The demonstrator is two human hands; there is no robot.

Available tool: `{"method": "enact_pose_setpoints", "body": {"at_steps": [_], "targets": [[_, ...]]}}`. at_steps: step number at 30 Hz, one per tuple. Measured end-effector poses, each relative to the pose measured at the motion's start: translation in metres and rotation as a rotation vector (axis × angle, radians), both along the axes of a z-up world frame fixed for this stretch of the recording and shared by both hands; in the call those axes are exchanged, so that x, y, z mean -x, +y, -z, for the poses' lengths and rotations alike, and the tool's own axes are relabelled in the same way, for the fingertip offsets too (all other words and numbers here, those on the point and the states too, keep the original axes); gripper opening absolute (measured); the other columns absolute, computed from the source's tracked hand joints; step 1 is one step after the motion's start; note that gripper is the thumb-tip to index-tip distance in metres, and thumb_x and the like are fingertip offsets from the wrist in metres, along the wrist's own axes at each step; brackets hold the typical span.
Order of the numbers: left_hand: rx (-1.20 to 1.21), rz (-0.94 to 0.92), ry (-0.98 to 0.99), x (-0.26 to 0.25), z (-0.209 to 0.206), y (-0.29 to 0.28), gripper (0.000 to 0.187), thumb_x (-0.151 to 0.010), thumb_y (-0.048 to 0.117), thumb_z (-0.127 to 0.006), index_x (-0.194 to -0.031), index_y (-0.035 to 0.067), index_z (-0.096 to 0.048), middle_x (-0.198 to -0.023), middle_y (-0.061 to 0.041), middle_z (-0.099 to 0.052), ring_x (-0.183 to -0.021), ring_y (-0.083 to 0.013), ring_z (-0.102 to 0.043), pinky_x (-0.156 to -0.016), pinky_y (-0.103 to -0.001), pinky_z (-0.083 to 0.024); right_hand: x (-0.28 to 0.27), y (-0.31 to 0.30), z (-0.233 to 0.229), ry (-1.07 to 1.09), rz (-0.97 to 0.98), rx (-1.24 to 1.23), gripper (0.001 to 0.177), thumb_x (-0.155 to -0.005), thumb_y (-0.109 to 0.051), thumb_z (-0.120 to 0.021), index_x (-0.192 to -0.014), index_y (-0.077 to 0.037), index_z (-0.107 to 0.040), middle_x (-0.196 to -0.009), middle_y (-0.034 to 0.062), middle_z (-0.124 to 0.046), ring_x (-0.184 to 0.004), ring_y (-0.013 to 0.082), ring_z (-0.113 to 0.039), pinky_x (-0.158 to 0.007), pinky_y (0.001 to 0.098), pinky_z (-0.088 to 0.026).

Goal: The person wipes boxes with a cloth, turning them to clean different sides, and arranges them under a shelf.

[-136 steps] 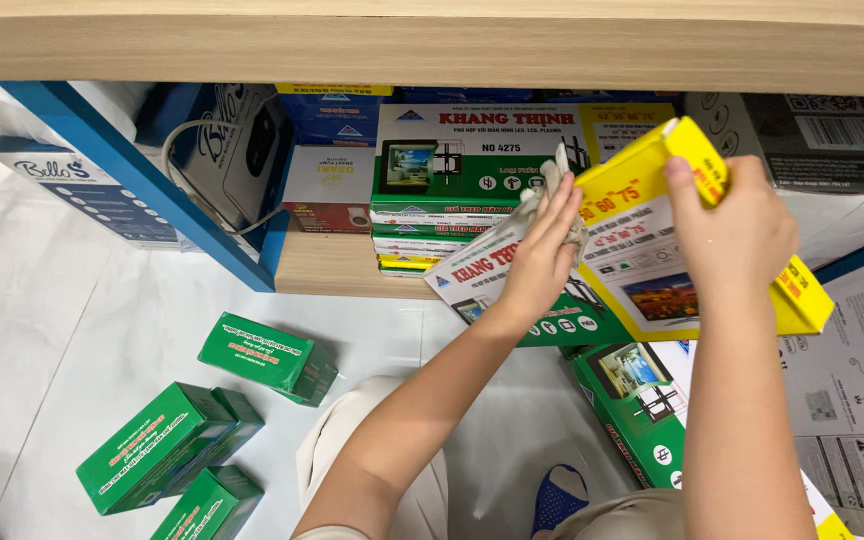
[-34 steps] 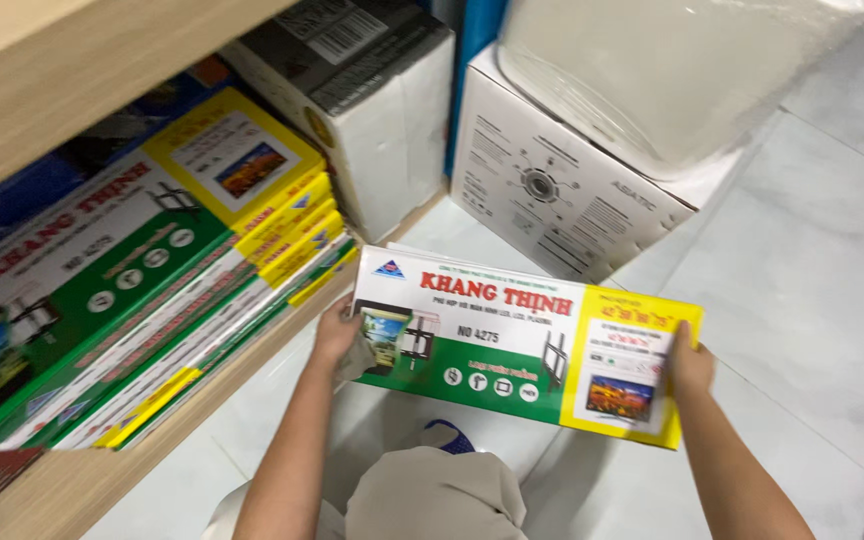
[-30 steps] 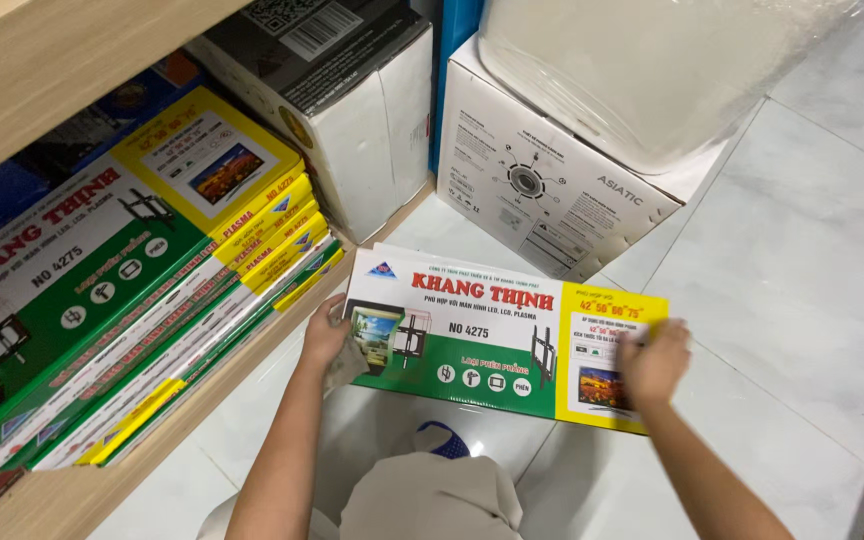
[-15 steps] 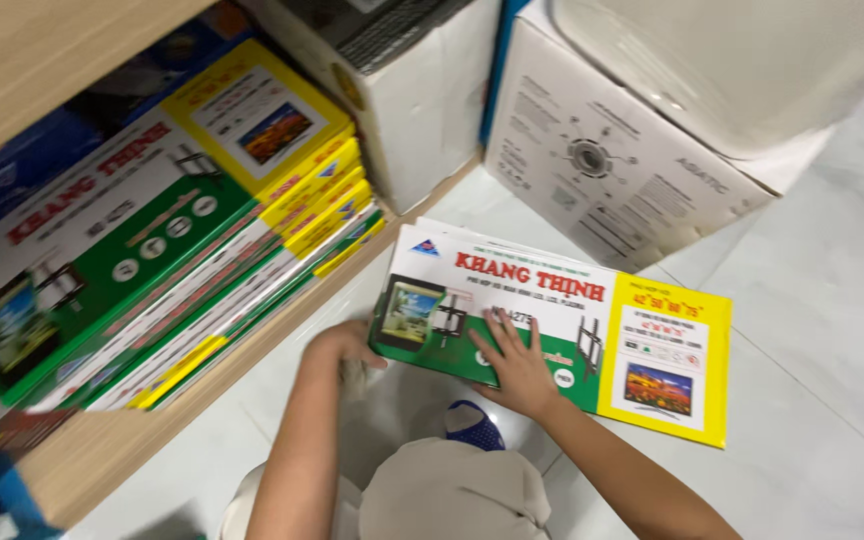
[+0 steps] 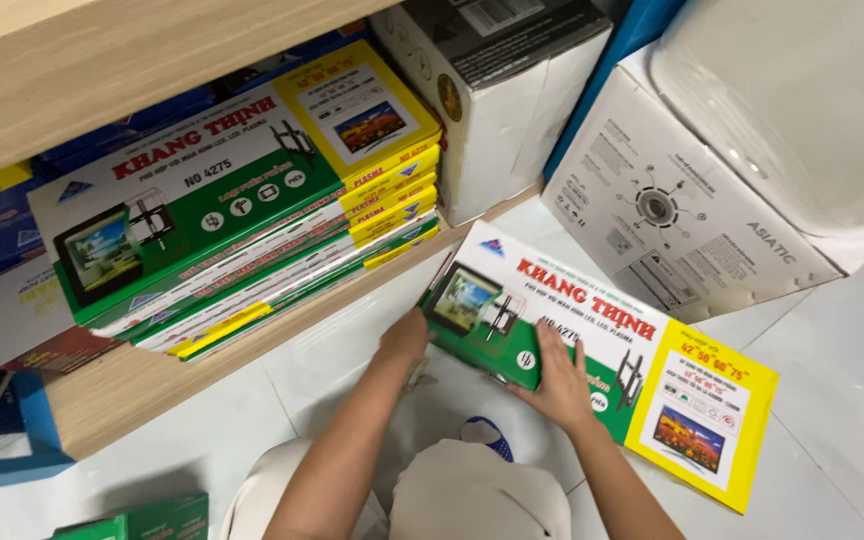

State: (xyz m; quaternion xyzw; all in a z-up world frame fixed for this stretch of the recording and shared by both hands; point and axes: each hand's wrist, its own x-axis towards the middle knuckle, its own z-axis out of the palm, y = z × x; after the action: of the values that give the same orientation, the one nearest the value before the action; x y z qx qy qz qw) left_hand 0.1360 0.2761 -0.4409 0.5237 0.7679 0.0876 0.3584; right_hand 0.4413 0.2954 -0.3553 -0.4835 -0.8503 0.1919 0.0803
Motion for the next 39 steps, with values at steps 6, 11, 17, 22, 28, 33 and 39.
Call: {"method": "enact_pose_setpoints", "body": {"at_steps": [6, 11, 17, 22, 28, 33, 39], "targets": [[-0.001, -0.089, -0.031, -0.005, -0.037, 0.005, 0.065, -0.099, 0.024, -0.060, -0.154, 0.005, -0.030, -0.126, -0.027, -0.062, -0.114, -0.0420, -0.063, -0.096, -0.052, -0.050, 0.001, 0.005, 0.012, -0.081, 0.005, -0.057, 0.121, -0.063, -0.055, -0.086, -0.157, -0.011, -0.023, -0.164, 0.0102, -0.028, -0.153, 0.0275, -0.023, -0.124, 0.0590, -0.008], [-0.116, -0.126, -0.092, 0.020, -0.043, 0.010, 0.063, -0.092, 0.032, -0.068, -0.146, 0.008, -0.044, -0.125, -0.024, -0.067, -0.116, -0.0403, -0.064, -0.098, -0.049, -0.051, -0.020, 0.037, 0.055, -0.051, -0.020, 0.079, 0.096, -0.077, -0.060, -0.077, -0.153, -0.013, -0.043, -0.166, 0.0104, -0.027, -0.155, 0.0291, -0.023, -0.120, 0.0583, -0.009], [-0.559, -0.261, -0.201, 0.070, -0.060, 0.006, 0.048, -0.092, 0.036, -0.073, -0.130, 0.007, -0.063, -0.118, -0.022, -0.072, -0.111, -0.0376, -0.067, -0.093, -0.043, -0.053, 0.026, 0.121, -0.003, -0.083, -0.048, 0.612, 0.075, -0.086, -0.064, -0.064, -0.138, -0.010, -0.064, -0.139, 0.0183, -0.069, -0.130, 0.0277, -0.064, -0.113, 0.0361, -0.046], [-0.663, -0.480, -0.554, 0.109, -0.122, -0.018, 0.042, -0.095, 0.034, -0.067, -0.127, 0.008, -0.064, -0.098, -0.011, -0.073, -0.090, -0.0217, -0.069, -0.080, -0.034, -0.054, 0.179, 0.098, -0.141, 0.228, -0.369, 0.477, 0.065, -0.093, -0.055, -0.062, -0.136, -0.006, -0.064, -0.135, 0.0092, -0.070, -0.126, 0.0225, -0.064, -0.107, 0.0360, -0.048], [-0.917, -0.628, -1.260, 0.138, -0.167, -0.056, 0.040, -0.107, 0.036, -0.060, -0.136, 0.009, -0.059, -0.109, -0.008, -0.063, -0.098, -0.0164, -0.061, -0.083, -0.032, -0.052, 0.287, -0.002, -0.206, 0.529, -0.320, 0.959, 0.060, -0.093, -0.043, -0.064, -0.147, -0.020, -0.049, -0.148, 0.0026, -0.054, -0.123, 0.0134, -0.056, -0.083, 0.0454, -0.062], [-0.751, -0.691, -1.175, 0.140, -0.160, -0.067, 0.046, -0.101, 0.036, -0.058, -0.142, 0.015, -0.052, -0.121, -0.008, -0.063, -0.104, -0.0161, -0.060, -0.082, -0.034, -0.054, 0.299, -0.014, -0.130, 0.553, -0.252, 0.892, 0.054, -0.089, -0.029, -0.068, -0.139, -0.016, -0.051, -0.123, 0.0116, -0.064, -0.096, 0.0219, -0.069, -0.063, 0.0407, -0.065], [-0.884, -0.546, -0.091, 0.164, -0.102, -0.062, 0.054, -0.097, 0.027, -0.071, -0.144, 0.005, -0.055, -0.132, -0.026, -0.062, -0.120, -0.0373, -0.060, -0.101, -0.042, -0.050, 0.297, 0.047, 0.020, -0.057, -0.493, 0.362, 0.038, -0.093, -0.033, -0.068, -0.114, -0.001, -0.066, -0.094, 0.0211, -0.074, -0.090, 0.0372, -0.073, -0.076, 0.0448, -0.057]]}}
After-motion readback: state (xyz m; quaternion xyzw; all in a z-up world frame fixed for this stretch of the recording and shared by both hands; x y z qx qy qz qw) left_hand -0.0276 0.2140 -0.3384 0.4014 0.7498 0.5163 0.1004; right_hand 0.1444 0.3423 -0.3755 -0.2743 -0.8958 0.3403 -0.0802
